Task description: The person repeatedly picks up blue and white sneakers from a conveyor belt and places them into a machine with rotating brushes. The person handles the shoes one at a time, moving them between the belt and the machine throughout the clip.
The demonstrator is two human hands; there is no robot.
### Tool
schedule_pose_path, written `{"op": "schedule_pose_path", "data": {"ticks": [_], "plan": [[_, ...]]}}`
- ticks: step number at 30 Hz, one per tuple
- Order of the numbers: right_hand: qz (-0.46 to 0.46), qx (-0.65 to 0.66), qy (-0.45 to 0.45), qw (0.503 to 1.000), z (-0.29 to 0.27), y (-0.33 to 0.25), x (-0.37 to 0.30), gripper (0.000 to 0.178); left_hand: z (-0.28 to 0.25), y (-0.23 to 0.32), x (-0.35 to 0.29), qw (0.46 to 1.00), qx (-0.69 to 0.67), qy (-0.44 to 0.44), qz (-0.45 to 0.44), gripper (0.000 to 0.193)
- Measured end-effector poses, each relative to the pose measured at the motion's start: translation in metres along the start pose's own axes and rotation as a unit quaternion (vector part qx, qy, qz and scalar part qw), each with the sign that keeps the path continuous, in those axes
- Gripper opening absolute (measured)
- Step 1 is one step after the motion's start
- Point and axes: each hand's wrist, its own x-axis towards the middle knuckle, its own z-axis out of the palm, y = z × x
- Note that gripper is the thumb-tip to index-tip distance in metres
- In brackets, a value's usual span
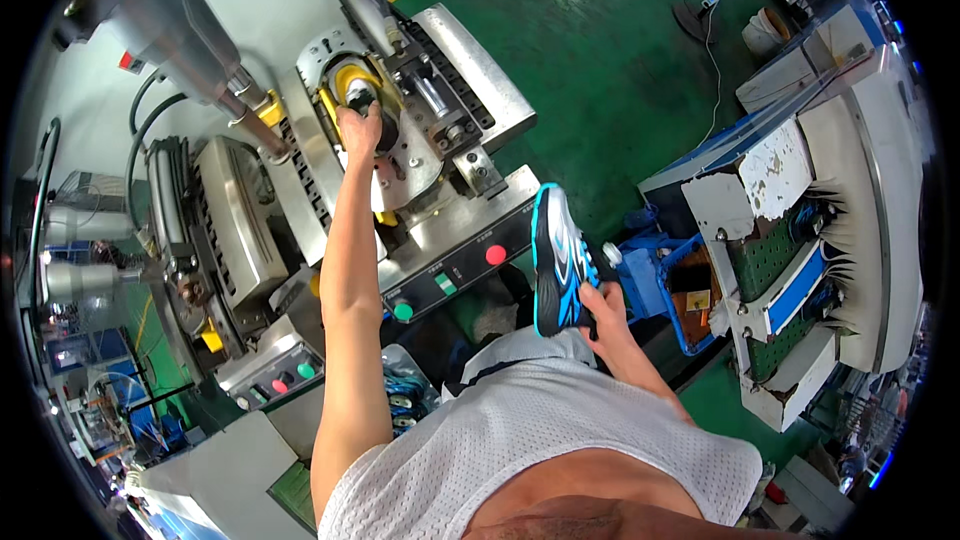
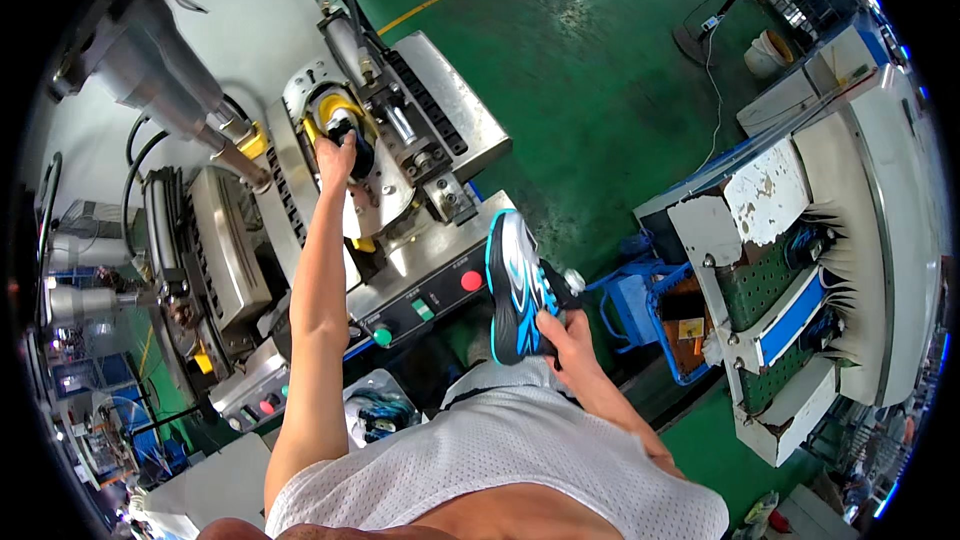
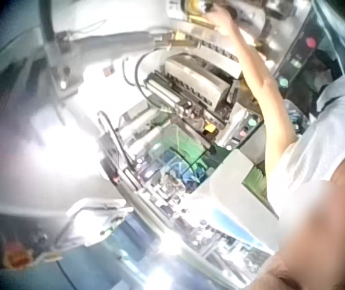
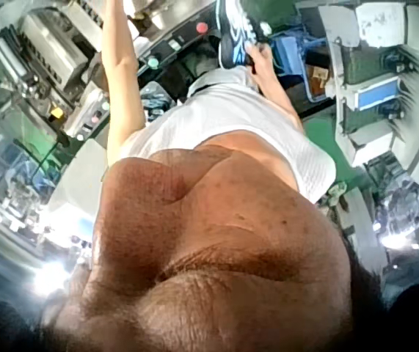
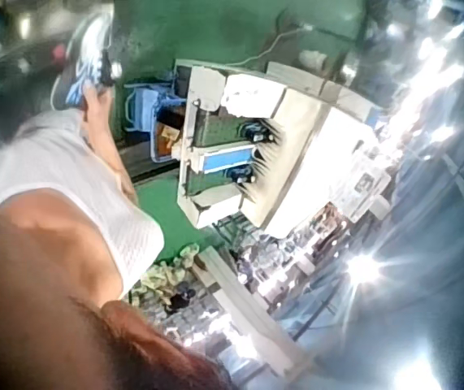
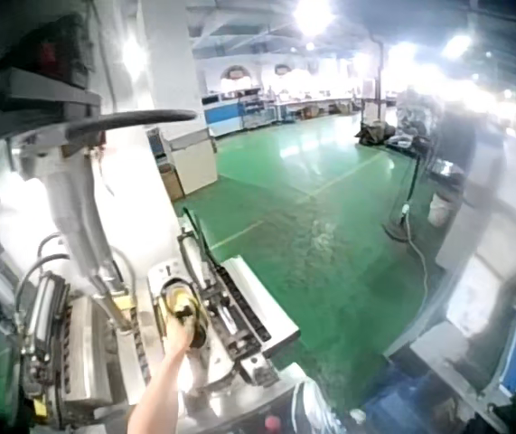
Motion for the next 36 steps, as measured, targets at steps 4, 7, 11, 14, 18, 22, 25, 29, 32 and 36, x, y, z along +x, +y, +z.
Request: {"op": "schedule_pose_path", "data": {"ticks": [4,7,11,14,18,22,25,29,32,36], "plan": [[-0.025,0.062,0.007,0.998,0.006,-0.009,0.006,0.048,0.044,0.001,0.010,0.999,0.044,-0.011,0.022,0.064],[-0.014,0.030,-0.032,0.999,0.017,-0.005,0.023,0.045,0.023,-0.033,0.039,0.998,0.012,-0.015,0.056,0.061],[-0.025,-0.063,-0.127,0.990,0.065,-0.022,0.051,0.044,-0.057,-0.049,0.047,0.967,-0.203,-0.075,-0.135,0.038],[-0.132,-0.113,-0.155,0.973,0.112,-0.019,0.093,0.045,-0.109,-0.024,-0.035,0.966,-0.259,0.000,0.019,0.050],[-0.145,-0.265,-0.171,0.938,0.198,-0.021,0.220,0.042,-0.199,0.010,-0.185,0.937,-0.350,0.003,0.004,0.051],[-0.161,-0.575,-0.133,0.791,0.320,-0.004,0.354,0.071,-0.255,-0.058,-0.335,0.939,-0.331,-0.050,-0.085,0.061],[-0.291,-0.662,-0.010,0.690,0.331,0.092,0.434,0.071,-0.279,-0.098,-0.472,0.936,-0.214,-0.011,-0.280,0.064],[-0.329,-0.696,-0.090,0.632,0.335,0.110,0.436,0.042,-0.278,-0.107,-0.646,0.849,-0.158,0.214,-0.456,0.065],[-0.528,-0.773,-0.108,0.334,0.287,0.087,0.473,0.040,-0.280,-0.146,-0.736,0.799,-0.132,0.374,-0.452,0.063],[-0.320,-0.740,-0.172,0.566,0.289,0.047,0.500,0.068,-0.239,-0.263,-0.820,0.691,0.096,0.419,-0.581,0.064]]}}
